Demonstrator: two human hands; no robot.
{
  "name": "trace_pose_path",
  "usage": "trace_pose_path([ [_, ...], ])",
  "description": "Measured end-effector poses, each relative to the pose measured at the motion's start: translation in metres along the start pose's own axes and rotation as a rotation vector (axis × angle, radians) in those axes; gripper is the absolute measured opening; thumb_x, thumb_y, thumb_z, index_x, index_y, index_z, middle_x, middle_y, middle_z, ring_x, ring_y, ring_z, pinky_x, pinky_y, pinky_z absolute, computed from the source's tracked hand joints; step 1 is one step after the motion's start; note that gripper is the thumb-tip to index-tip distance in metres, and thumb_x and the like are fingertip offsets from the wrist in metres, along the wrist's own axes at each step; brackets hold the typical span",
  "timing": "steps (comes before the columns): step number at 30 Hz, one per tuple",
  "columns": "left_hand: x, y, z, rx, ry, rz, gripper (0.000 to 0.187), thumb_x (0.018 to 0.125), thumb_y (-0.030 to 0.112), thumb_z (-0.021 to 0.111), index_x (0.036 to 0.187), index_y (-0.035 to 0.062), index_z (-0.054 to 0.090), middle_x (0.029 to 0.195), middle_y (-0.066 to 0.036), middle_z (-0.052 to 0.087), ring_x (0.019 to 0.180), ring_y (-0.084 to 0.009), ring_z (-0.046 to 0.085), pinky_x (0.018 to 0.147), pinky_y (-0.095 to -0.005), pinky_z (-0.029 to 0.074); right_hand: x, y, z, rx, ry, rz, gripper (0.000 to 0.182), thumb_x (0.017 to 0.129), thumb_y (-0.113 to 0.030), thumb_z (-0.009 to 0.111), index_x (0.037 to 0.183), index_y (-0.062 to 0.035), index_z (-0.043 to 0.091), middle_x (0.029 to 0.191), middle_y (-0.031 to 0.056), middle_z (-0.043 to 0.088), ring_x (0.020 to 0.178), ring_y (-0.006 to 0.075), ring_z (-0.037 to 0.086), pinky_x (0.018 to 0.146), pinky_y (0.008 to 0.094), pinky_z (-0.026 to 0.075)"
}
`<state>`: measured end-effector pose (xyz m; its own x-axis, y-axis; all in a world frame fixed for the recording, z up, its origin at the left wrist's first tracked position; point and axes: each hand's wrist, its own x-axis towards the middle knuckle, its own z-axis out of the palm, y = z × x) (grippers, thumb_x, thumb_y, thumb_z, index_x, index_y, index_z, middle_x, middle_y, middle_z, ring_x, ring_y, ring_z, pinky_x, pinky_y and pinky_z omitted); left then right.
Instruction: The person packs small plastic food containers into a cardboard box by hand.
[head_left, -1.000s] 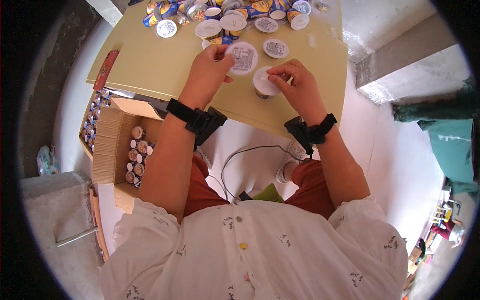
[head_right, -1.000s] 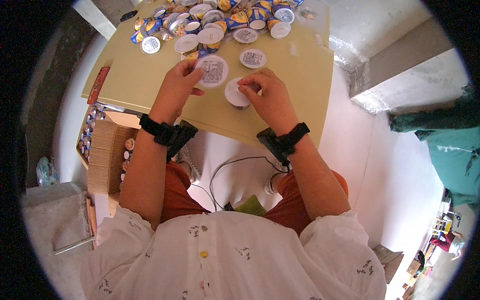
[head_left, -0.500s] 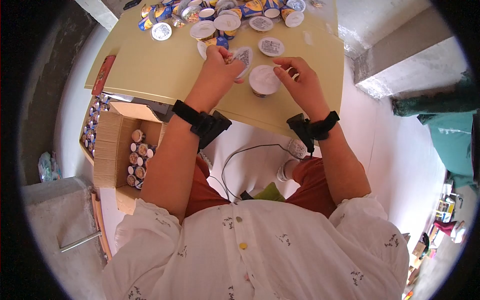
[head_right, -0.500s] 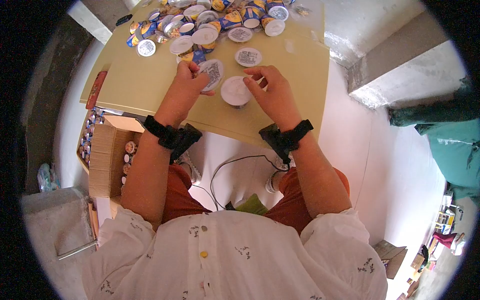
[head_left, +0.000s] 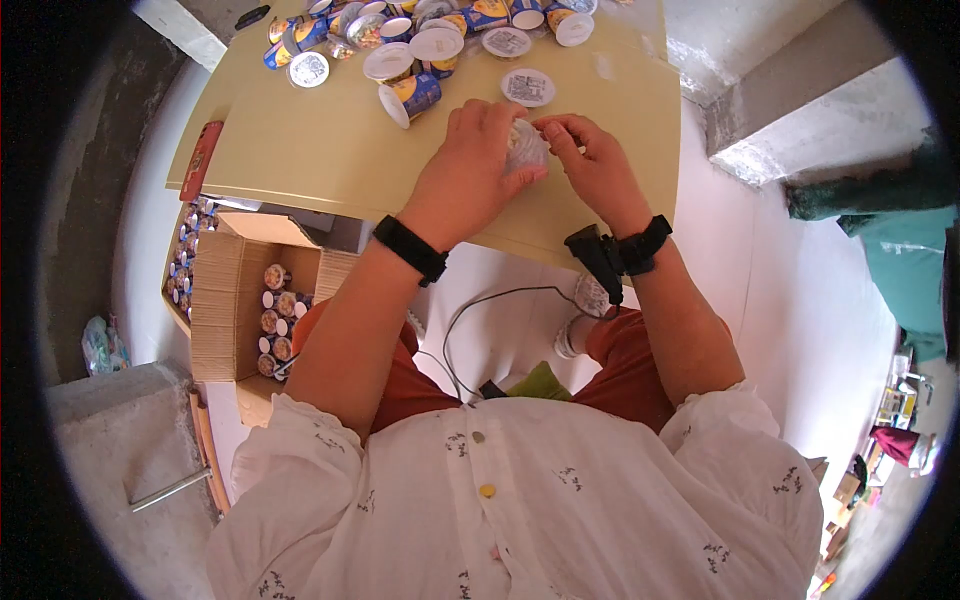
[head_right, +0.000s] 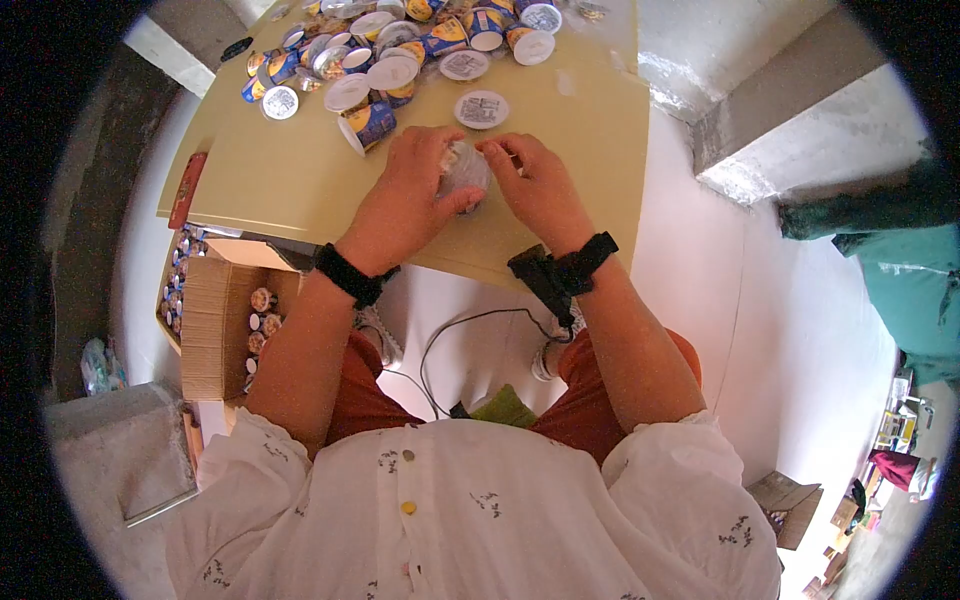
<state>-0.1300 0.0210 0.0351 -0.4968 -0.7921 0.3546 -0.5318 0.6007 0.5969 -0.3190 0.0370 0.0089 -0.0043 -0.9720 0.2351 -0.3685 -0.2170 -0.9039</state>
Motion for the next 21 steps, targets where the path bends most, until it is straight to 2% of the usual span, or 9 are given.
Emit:
trace_pose_path([
  [2,-0.0008,0.0045,0.002,0.165,-0.027,0.071,0.061,0.078,0.019,0.076,0.127,0.002,0.045,0.121,-0.02,0.047,0.114,-0.0382,0.047,0.099,-0.0434,0.042,-0.001,0.0002,-0.0001,-0.017,-0.016,0.018,0.024,0.097,-0.02,0.057,0.108,-0.0002,0.066,0.099,0.0162,0.068,0.086,0.0227,0.065,0.076,0.0328,0.05],
  [5,-0.0008,0.0082,0.0009,0.187,-0.057,0.159,0.062,0.076,0.018,0.076,0.128,0.0026,0.044,0.123,-0.02,0.047,0.117,-0.0394,0.044,0.102,-0.045,0.039,-0.0036,-0.0045,-0.001,-0.011,-0.049,0.056,0.025,0.097,-0.019,0.056,0.109,0.0006,0.065,0.097,0.0152,0.069,0.085,0.0209,0.065,0.075,0.0316,0.05],
  [12,-0.0052,0.0056,0.0046,0.14,-0.019,0.121,0.063,0.077,0.016,0.075,0.13,0.0035,0.043,0.128,-0.021,0.046,0.121,-0.0401,0.043,0.104,-0.0451,0.037,-0.0052,-0.0035,0.0003,0.059,-0.091,0.11,0.027,0.098,-0.018,0.055,0.116,-0.0005,0.063,0.088,0.0108,0.068,0.079,0.0144,0.061,0.072,0.0292,0.05],
  [16,-0.0047,0.0026,0.0062,0.027,-0.058,0.083,0.064,0.078,0.013,0.074,0.132,0.0043,0.041,0.129,-0.021,0.046,0.122,-0.0408,0.045,0.104,-0.0447,0.038,-0.0069,-0.0076,0.0006,0.078,-0.109,0.157,0.028,0.099,-0.019,0.054,0.119,-0.0013,0.062,0.088,0.0088,0.067,0.078,0.0135,0.06,0.071,0.0285,0.05],
  [21,-0.0034,0.0012,0.0072,0.018,-0.075,0.087,0.063,0.079,0.012,0.073,0.133,0.0047,0.04,0.129,-0.021,0.047,0.12,-0.0407,0.047,0.103,-0.0439,0.04,-0.0089,-0.0007,0.005,0.185,-0.094,0.203,0.032,0.1,-0.023,0.053,0.125,-0.0045,0.062,0.086,0.0034,0.064,0.074,0.0106,0.058,0.064,0.0252,0.051],
])
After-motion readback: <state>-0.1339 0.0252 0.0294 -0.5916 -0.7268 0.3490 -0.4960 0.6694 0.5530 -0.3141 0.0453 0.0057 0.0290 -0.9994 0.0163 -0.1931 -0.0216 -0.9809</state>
